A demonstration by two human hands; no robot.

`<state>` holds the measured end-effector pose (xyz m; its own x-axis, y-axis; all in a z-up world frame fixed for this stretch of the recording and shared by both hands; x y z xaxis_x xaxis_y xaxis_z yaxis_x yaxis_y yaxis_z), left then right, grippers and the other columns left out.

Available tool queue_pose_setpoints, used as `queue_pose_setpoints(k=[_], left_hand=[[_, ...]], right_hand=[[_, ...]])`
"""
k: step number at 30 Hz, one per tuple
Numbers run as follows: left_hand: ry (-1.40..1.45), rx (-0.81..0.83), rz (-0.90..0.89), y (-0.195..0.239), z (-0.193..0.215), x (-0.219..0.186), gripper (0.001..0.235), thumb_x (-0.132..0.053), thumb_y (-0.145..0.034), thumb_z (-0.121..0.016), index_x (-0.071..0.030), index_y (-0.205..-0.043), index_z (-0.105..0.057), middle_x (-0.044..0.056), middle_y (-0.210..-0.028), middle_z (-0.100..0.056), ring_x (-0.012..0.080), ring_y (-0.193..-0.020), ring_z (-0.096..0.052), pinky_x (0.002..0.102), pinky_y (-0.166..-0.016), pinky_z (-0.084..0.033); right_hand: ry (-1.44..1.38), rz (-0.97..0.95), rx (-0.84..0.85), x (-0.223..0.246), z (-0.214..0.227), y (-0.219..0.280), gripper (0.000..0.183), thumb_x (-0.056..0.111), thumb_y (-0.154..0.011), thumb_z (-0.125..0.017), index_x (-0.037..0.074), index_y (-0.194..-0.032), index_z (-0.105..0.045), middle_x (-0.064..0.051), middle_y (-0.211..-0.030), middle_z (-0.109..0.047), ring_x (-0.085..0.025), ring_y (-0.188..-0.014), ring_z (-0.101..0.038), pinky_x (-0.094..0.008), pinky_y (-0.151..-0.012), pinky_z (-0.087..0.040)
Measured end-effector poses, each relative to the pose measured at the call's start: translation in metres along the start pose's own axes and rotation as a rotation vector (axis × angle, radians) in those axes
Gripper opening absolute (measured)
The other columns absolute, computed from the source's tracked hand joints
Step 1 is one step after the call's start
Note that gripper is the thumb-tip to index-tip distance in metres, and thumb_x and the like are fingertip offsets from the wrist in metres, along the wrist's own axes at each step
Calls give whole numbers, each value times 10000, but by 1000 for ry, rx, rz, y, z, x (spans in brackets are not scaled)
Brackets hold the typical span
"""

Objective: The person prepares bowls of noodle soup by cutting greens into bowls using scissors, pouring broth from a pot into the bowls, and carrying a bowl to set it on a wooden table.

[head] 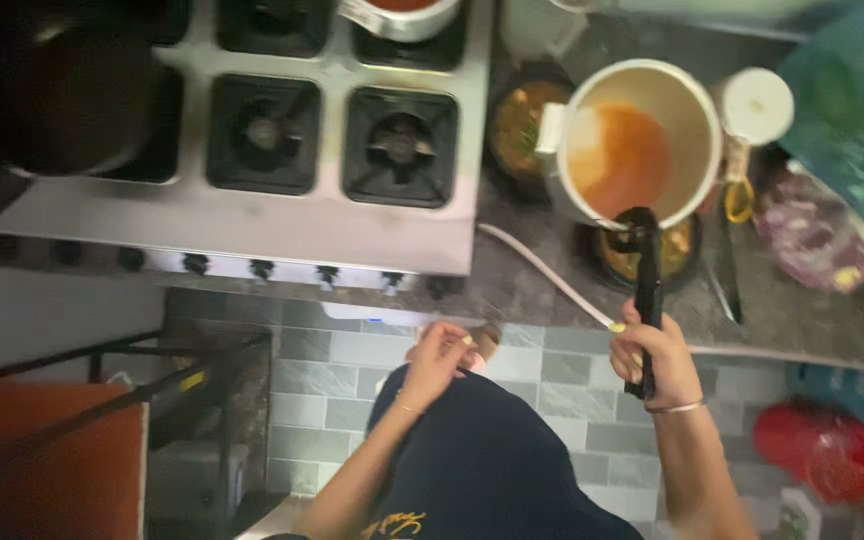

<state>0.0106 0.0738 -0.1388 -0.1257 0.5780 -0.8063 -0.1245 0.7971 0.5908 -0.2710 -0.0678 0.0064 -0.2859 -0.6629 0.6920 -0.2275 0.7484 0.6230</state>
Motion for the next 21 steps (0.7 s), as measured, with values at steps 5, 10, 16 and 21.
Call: queue_pose_setpoints(k=[5,10,16,21], left_hand=[[165,9,-8,-1,36,2,208,-195,-997,-598,-71,-1159,-562,83,-1074,-737,165,-832,-762,259,-585,-594],[273,-55,-26,2,76,11,200,-197,-1006,-609,-65,-1149,-566,116,-1055,-719,168,-841,-745,279,-587,-598],[335,-204,-52,31,121,18,209,-218,-1006,-575,-83,-1165,-569,83,-1087,-737,158,-865,-741,271,-621,-595],[396,-365,26,52,152,47,231,-206,-986,-585,-70,-1172,-571,126,-1045,-719,192,-821,-750,292,-575,-582]], right_hand=[[107,-169,230,-5,-105,-27,134,42,-829,-580,122,-865,-479,15,-484,-427,-88,-324,-359,-275,-343,-275],[230,-193,406,-35,-212,-80,159,49,-842,-619,118,-836,-476,27,-493,-422,-95,-351,-400,-282,-357,-291],[259,-296,585,-67,-314,-137,190,71,-838,-658,120,-799,-479,29,-482,-383,-100,-332,-346,-291,-331,-242],[401,-383,683,-69,-347,-173,214,52,-797,-658,124,-775,-457,35,-506,-373,-106,-343,-337,-301,-331,-233]])
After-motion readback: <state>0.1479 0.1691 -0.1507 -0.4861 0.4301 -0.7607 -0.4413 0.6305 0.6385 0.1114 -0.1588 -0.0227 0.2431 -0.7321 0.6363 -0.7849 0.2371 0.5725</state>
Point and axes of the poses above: each hand's wrist, its own y-axis away from the middle knuckle, its own z-axis out of the back of the hand, x = y × z, the point moved 3 cm from there along -y, towards the middle knuckle
